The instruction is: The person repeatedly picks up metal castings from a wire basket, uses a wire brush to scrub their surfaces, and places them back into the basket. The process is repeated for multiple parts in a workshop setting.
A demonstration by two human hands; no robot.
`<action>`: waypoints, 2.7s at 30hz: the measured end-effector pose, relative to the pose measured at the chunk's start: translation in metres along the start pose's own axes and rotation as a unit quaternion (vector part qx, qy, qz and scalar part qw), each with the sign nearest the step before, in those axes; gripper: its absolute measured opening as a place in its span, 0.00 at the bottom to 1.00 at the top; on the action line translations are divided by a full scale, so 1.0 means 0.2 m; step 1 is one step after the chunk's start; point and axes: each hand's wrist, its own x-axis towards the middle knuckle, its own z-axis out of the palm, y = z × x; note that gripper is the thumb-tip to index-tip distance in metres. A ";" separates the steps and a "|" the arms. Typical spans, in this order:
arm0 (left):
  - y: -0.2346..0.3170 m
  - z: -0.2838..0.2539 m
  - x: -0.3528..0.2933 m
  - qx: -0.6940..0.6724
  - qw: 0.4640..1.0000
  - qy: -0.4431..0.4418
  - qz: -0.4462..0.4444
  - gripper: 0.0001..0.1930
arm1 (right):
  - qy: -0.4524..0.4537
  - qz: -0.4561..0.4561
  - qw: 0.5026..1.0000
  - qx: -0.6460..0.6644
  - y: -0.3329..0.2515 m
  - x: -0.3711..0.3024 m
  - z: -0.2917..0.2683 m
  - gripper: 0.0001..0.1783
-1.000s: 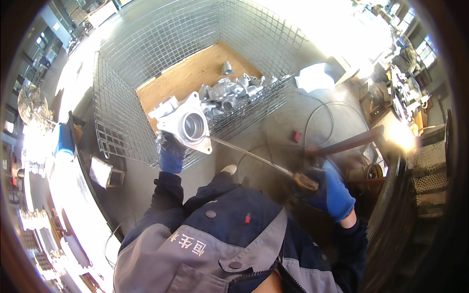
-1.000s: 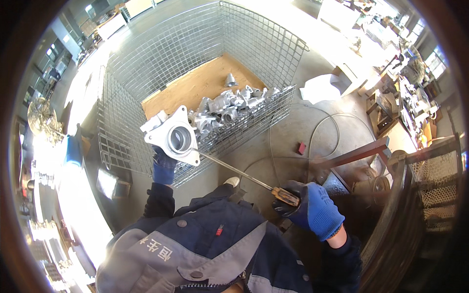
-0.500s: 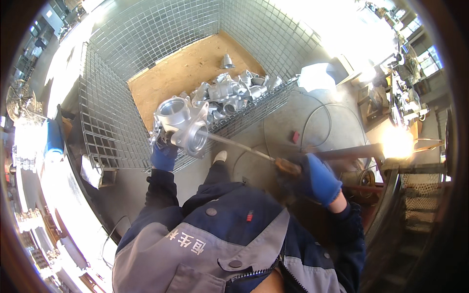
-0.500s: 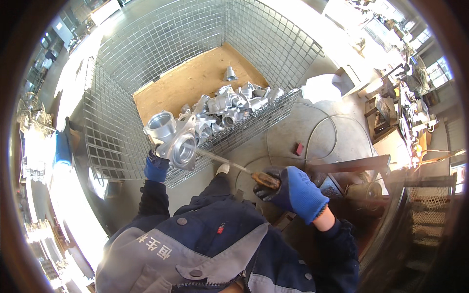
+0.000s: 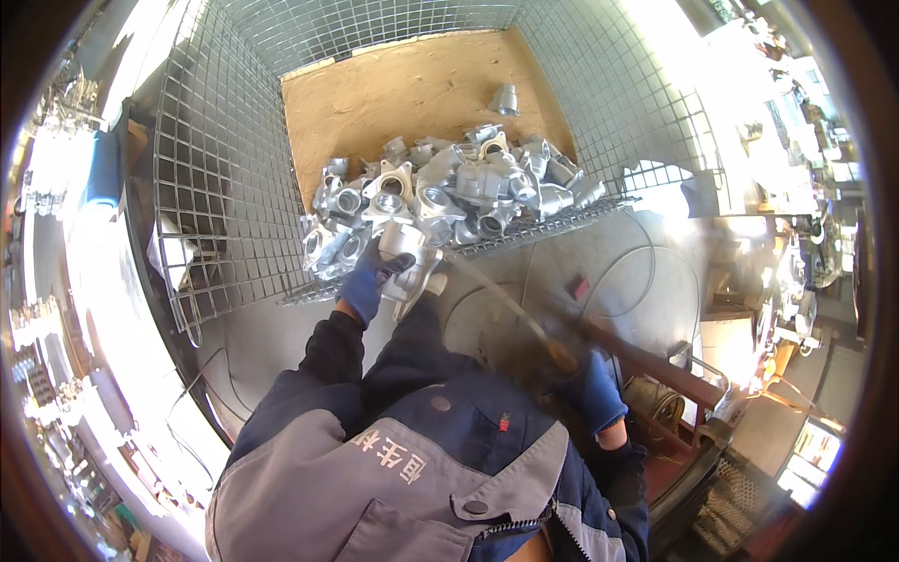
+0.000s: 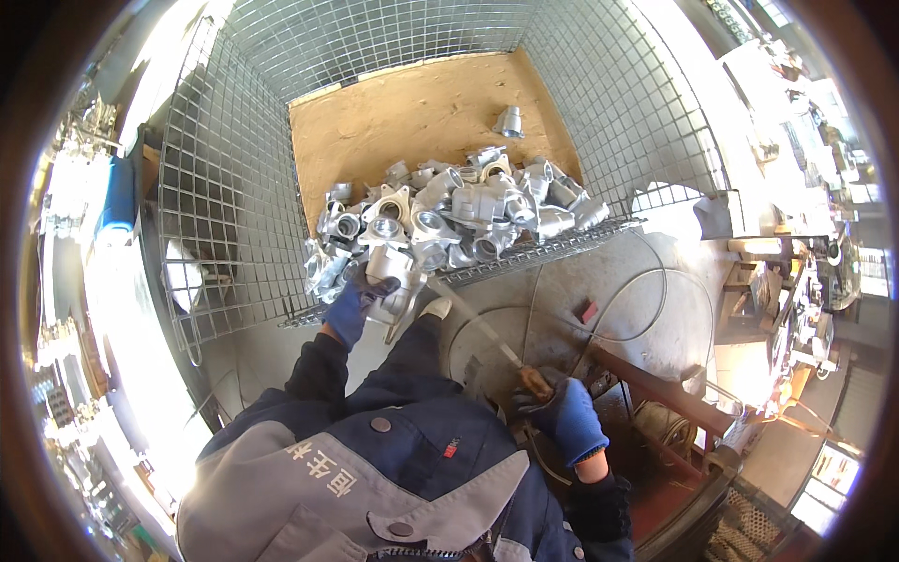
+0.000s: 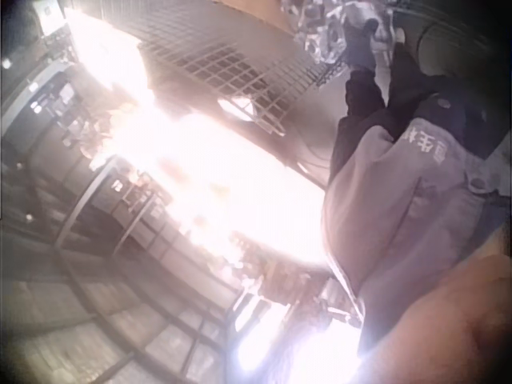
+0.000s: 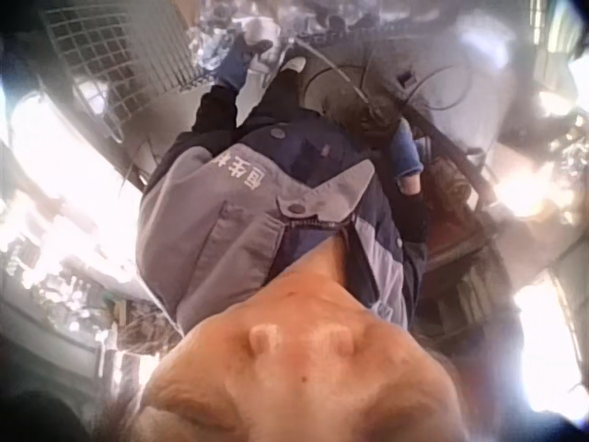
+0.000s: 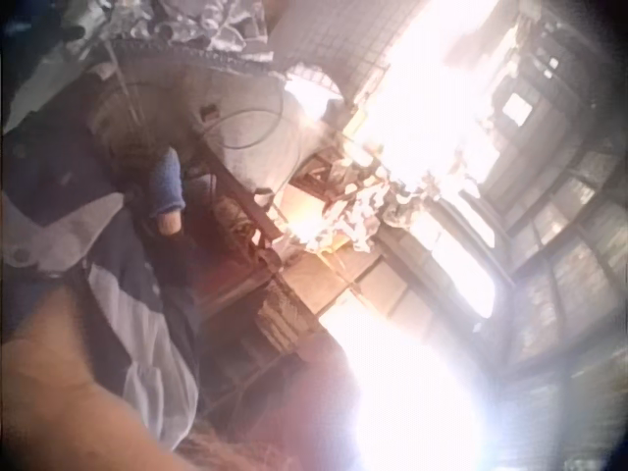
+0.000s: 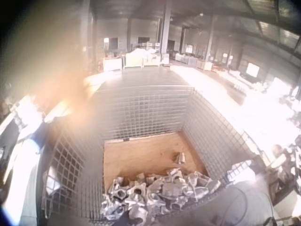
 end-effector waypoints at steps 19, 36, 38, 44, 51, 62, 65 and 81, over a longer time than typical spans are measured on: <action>-0.49 -0.49 0.61 0.519 0.748 0.282 -0.303 0.45 | -0.096 -0.034 0.987 -0.122 0.07 0.51 0.02 0.38; 1.00 -0.77 -0.17 0.709 0.451 0.542 -0.030 0.36 | -0.230 -0.021 0.943 -0.240 0.34 1.42 0.43 0.10; 1.09 -0.95 -0.25 0.692 0.477 0.520 -0.152 0.33 | -0.263 -0.113 0.916 -0.280 0.33 1.42 0.42 0.09; 0.64 -1.79 -0.31 0.592 0.624 0.508 -0.047 0.19 | -0.227 -0.053 0.921 -0.312 -0.07 1.10 0.48 0.11; 0.82 -1.35 -0.39 0.424 0.719 0.544 -0.081 0.16 | -0.087 -0.304 0.895 -0.315 0.17 1.30 0.55 0.13; 0.51 -1.67 -0.35 0.595 0.648 0.476 0.007 0.24 | -0.287 -0.102 0.788 -0.534 -0.30 1.97 0.79 0.21; 0.46 -1.62 -0.32 0.476 0.713 0.514 0.027 0.24 | -0.322 0.073 0.818 -0.471 -0.23 2.26 0.84 0.24; 0.76 -1.31 -0.44 0.477 0.732 0.486 0.000 0.22 | -0.196 -0.036 0.828 -0.524 -0.14 2.58 1.57 0.29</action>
